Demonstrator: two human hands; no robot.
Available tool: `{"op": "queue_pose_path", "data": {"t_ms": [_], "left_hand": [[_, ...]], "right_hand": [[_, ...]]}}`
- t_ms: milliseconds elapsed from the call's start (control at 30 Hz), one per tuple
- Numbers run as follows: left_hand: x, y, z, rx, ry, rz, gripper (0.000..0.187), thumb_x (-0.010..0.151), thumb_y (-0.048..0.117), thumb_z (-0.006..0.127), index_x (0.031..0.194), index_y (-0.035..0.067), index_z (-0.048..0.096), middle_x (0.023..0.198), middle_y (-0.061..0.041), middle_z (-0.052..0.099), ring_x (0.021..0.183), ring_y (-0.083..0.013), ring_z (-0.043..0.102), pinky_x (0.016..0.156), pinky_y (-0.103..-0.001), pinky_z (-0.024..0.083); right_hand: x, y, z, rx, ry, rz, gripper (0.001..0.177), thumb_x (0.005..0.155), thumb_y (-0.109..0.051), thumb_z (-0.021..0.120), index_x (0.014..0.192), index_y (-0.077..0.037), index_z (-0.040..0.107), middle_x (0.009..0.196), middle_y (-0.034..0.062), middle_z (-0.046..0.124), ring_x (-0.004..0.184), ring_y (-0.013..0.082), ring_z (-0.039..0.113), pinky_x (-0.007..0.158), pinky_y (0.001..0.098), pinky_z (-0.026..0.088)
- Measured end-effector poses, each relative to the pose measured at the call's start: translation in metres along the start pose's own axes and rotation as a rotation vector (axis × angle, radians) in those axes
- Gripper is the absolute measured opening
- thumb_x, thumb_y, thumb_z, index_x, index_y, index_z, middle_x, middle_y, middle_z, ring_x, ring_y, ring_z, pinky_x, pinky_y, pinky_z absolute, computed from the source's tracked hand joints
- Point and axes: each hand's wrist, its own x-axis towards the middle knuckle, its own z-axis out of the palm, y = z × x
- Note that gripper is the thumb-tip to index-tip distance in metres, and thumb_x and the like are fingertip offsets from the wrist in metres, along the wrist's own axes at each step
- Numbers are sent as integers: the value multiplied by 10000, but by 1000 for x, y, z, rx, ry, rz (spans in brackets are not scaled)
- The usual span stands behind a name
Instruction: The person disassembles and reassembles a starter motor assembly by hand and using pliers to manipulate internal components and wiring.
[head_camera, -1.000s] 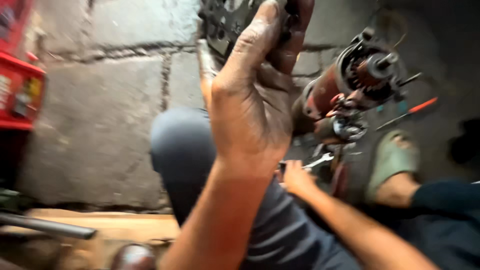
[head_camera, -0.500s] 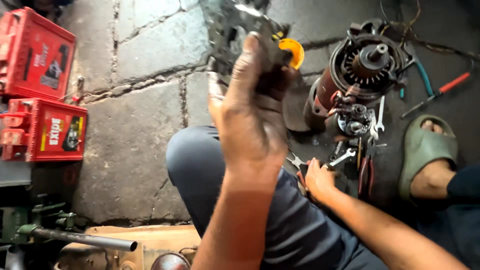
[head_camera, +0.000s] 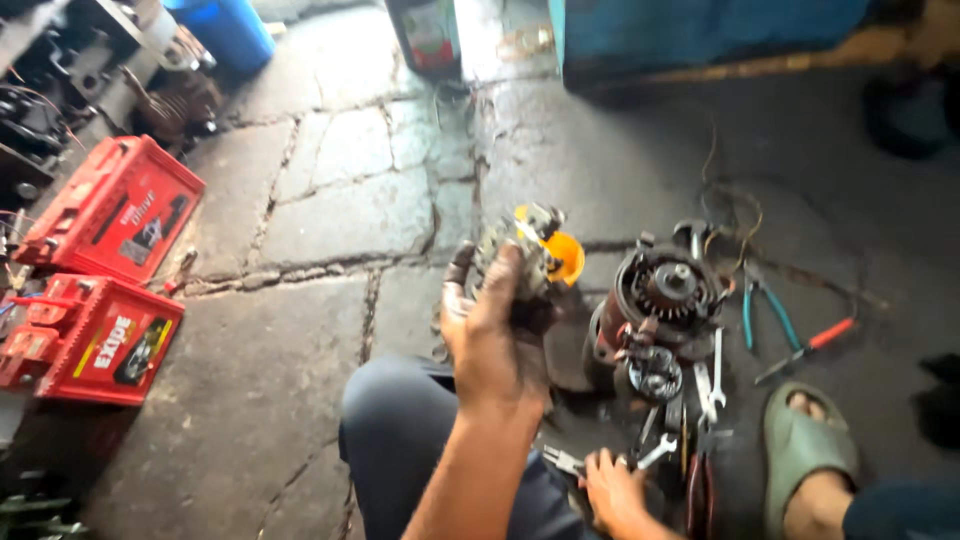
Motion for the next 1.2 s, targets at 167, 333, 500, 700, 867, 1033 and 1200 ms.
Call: {"op": "queue_pose_path", "data": {"t_ms": [167,333,500,700,867,1033,1200], "left_hand": [[-1,2,4,-86,-17,-44,667,827,107,765,1406,92,433,1022,-137,704,724,-221,721,578,-361,613],[1,4,1,-198,-106,72,641,849,114,777,1411,65,471,1068,-149,703,786,-261,741,704,-378,660],[1,17,2,-166,-155,77,611,866,38,753,1416,64,487,1043,-155,698,803,-256,746,702,-363,641],[-5,13,7,-96,-132,-32,611,853,15,729,1410,61,481,955,-125,698,760,-256,746,699,-397,665],[-14,-14,8,-96,-244,-117,596,877,-7,722,1420,52,483,914,-153,686,735,-273,750,681,-408,657],[-30,-29,15,-42,-296,-198,559,876,-16,698,1393,33,494,980,-172,724,734,-272,757,613,-391,651],[-35,-36,19,-14,-324,-207,550,890,-18,700,1396,41,494,963,-184,711,728,-266,751,605,-389,655]], "right_hand": [[13,11,-39,260,-62,81,382,927,-429,679,1116,-99,709,1087,163,750,1035,350,711,858,445,558],[-20,28,-145,218,-220,-71,229,875,-242,651,1036,-106,743,981,145,727,924,319,682,771,410,534],[-103,52,-267,347,-150,-320,251,823,-100,599,1052,-83,700,899,72,721,813,211,670,712,334,517],[-208,92,-318,1551,-318,-144,360,905,52,631,1243,-66,591,1001,96,656,859,218,606,728,360,492],[-217,72,-307,2090,-696,-596,232,923,-100,649,1149,-65,609,931,56,626,863,205,619,759,320,474],[-230,73,-302,2203,-585,-369,259,898,-180,652,1116,-42,626,846,133,653,773,259,633,686,374,497],[-241,77,-303,2210,-498,-296,279,900,-203,642,1123,-36,624,745,147,636,624,274,605,552,394,479]]}}
